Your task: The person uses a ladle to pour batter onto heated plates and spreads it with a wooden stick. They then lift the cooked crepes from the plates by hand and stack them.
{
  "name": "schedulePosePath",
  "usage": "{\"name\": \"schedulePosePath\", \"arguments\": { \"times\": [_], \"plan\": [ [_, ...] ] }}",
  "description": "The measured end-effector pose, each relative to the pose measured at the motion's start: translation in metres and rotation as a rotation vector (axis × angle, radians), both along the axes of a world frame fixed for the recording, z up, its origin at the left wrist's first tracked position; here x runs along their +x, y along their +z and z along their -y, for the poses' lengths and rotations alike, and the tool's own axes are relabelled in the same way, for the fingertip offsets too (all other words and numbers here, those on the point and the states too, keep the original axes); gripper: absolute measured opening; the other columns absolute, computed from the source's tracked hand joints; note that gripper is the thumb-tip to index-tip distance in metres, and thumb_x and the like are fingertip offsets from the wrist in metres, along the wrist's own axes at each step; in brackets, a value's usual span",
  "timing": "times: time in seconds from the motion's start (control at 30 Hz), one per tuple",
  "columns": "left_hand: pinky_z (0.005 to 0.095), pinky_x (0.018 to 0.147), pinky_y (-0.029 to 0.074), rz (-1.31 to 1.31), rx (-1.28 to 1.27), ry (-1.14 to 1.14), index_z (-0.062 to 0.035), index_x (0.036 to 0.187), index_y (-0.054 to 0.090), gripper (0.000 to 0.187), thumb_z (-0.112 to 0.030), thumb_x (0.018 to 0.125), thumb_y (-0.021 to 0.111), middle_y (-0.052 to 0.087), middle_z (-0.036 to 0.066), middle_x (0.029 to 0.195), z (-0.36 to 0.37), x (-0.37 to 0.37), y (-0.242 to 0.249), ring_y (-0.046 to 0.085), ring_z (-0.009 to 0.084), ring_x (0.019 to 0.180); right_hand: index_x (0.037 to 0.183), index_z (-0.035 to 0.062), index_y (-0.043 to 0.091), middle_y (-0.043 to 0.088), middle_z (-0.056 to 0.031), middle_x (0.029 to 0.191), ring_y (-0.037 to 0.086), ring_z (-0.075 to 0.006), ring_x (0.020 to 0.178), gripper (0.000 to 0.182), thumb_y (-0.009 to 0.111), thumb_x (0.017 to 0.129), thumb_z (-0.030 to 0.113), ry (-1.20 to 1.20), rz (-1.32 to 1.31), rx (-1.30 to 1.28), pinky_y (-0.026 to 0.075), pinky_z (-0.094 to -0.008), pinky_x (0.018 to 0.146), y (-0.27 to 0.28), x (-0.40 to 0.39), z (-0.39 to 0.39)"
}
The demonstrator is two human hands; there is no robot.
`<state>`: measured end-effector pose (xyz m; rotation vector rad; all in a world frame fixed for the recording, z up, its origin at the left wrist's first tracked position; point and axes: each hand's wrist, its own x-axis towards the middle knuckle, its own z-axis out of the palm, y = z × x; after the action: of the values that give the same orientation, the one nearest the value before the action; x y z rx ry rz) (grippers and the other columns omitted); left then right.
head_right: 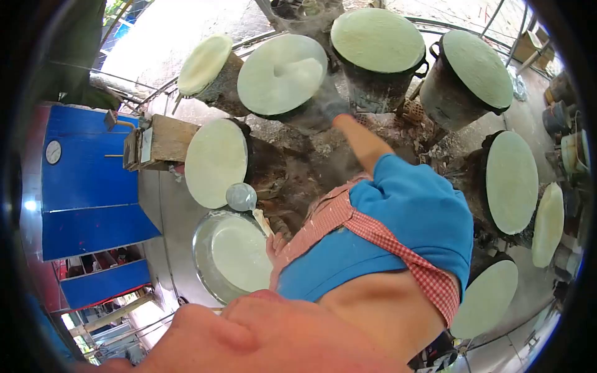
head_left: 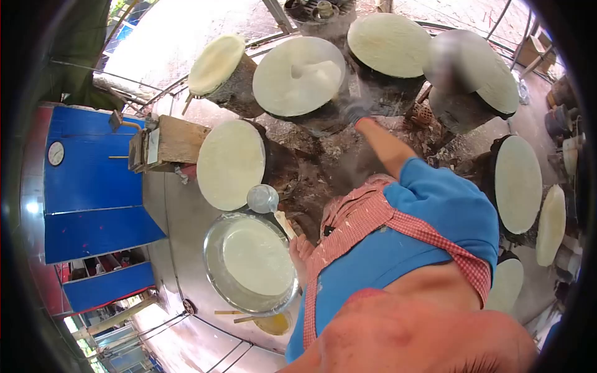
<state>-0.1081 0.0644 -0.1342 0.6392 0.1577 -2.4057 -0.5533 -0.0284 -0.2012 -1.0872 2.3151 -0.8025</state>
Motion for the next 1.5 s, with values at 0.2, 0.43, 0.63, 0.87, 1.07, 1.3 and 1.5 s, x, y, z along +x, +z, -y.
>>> {"name": "schedulePosePath", "arguments": {
  "times": [0.2, 0.43, 0.63, 0.87, 1.07, 1.3, 1.5],
  "plan": [
    [0.0213, 0.032, 0.025, 0.287, -0.098, -0.176, -0.0171, 0.057, 0.032, 0.034, -0.029, 0.088, 0.039, 0.024, -0.005, 0.041, 0.027, -0.026, 0.001, 0.026, 0.0069, 0.033, 0.104, 0.0214, 0.056, 0.061, -0.0119, 0.082, 0.057, -0.0307, 0.071, 0.026, 0.043, 0.083, 0.029, 0.078, -0.429, -0.208, 0.045, -0.0377, 0.063, -0.065, -0.04, 0.019],
    [0.0217, 0.031, 0.021, 0.278, 0.081, -0.159, -0.0174, 0.056, 0.029, 0.035, -0.027, 0.089, 0.038, 0.019, -0.006, 0.041, 0.035, -0.078, 0.033, 0.021, 0.0065, 0.033, 0.096, 0.014, 0.059, 0.059, -0.0102, 0.074, 0.054, -0.0245, 0.062, 0.024, 0.044, 0.084, 0.029, 0.299, -0.296, -0.239, 0.043, -0.035, 0.057, -0.007, -0.006, -0.005],
    [0.0176, 0.03, 0.022, 0.682, 0.052, -0.059, -0.0146, 0.063, 0.036, 0.025, -0.018, 0.088, 0.04, 0.025, -0.005, 0.045, 0.051, -0.091, 0.02, 0.023, 0.0045, 0.032, 0.095, 0.0116, 0.06, 0.057, -0.0125, 0.074, 0.052, -0.023, 0.06, 0.025, 0.046, 0.083, 0.029, -0.103, -0.025, -0.129, 0.043, -0.0338, 0.058, -0.003, -0.096, 0.031],
    [0.0232, 0.033, 0.024, 0.622, 0.072, -0.21, -0.0172, 0.058, 0.032, 0.03, -0.02, 0.086, 0.042, 0.025, -0.006, 0.044, 0.061, -0.103, -0.025, 0.03, 0.0078, 0.037, 0.103, 0.0134, 0.056, 0.06, -0.0152, 0.087, 0.057, -0.0261, 0.07, 0.025, 0.04, 0.085, 0.021, 0.275, -0.374, -0.191, 0.044, -0.0349, 0.063, -0.01, -0.095, 0.049],
    [0.0229, 0.034, 0.023, 0.294, 0.272, -0.244, -0.0172, 0.056, 0.031, 0.032, -0.021, 0.086, 0.043, 0.024, -0.006, 0.044, 0.053, -0.158, 0.018, 0.026, 0.0069, 0.036, 0.108, 0.0159, 0.055, 0.058, -0.0124, 0.101, 0.056, -0.0278, 0.086, 0.028, 0.04, 0.085, 0.022, -0.002, -0.099, -0.013, 0.044, -0.035, 0.075, 0.026, -0.163, 0.163],
    [0.0211, 0.033, 0.021, 0.652, 0.004, -0.217, -0.0176, 0.057, 0.031, 0.032, -0.021, 0.083, 0.048, 0.022, -0.006, 0.044, 0.067, -0.14, 0.02, 0.024, 0.0058, 0.036, 0.092, 0.0098, 0.063, 0.061, -0.0133, 0.094, 0.057, -0.0259, 0.088, 0.04, 0.046, 0.077, 0.043, -0.109, 0.393, -0.235, 0.043, -0.0329, 0.077, -0.042, -0.082, 0.129],
    [0.0216, 0.033, 0.021, 0.375, 0.227, -0.141, -0.014, 0.057, 0.026, 0.034, -0.018, 0.087, 0.042, 0.026, -0.004, 0.048, 0.068, -0.069, -0.015, 0.023, 0.0061, 0.036, 0.084, 0.0071, 0.063, 0.063, -0.0096, 0.081, 0.056, -0.0165, 0.068, 0.036, 0.058, 0.074, 0.041, -0.3, 0.505, -0.222, 0.043, -0.0304, 0.062, -0.043, -0.122, 0.091]
  ]
}}
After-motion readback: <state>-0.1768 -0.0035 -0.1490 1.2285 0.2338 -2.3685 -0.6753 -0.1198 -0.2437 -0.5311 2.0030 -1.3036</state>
